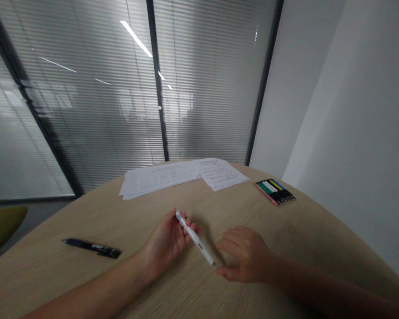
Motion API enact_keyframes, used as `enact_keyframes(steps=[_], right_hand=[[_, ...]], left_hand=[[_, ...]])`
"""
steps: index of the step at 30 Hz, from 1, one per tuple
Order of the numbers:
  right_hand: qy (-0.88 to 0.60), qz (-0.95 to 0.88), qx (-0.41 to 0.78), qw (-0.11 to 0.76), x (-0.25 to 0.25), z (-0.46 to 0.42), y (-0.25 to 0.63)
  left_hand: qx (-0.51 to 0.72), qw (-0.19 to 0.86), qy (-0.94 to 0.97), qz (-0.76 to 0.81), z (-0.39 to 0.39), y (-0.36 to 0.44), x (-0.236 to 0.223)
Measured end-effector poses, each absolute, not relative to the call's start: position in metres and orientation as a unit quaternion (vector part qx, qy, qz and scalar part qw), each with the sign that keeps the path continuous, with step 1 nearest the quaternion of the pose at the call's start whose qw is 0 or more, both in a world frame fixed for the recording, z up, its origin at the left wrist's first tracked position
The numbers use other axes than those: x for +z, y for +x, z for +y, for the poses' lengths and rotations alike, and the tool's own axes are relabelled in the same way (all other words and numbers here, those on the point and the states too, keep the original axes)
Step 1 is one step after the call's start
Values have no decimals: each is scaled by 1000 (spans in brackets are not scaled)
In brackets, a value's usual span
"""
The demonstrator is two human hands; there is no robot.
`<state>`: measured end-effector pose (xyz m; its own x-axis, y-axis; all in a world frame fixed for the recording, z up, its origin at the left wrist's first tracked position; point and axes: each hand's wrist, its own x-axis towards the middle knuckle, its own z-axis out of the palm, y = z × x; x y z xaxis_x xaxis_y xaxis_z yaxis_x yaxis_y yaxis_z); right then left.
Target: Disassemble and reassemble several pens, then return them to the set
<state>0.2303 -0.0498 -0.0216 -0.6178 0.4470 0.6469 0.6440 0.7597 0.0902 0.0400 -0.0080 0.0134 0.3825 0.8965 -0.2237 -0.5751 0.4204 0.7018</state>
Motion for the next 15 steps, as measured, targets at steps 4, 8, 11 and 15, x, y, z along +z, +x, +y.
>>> enact_keyframes(steps=[4,8,11,15], right_hand=[[-341,-867,-161,325,-25,-28,253],[-467,-830,-131,277,-35,1,277],[-523,-811,-101,241,-44,12,285],[-541,-811,-88,205,-46,12,283]], left_hand=[[474,801,273,243,0,26,32],[464,799,333,188,13,5,57],[448,788,383,178,21,-8,70],[462,766,405,189,31,-19,75]])
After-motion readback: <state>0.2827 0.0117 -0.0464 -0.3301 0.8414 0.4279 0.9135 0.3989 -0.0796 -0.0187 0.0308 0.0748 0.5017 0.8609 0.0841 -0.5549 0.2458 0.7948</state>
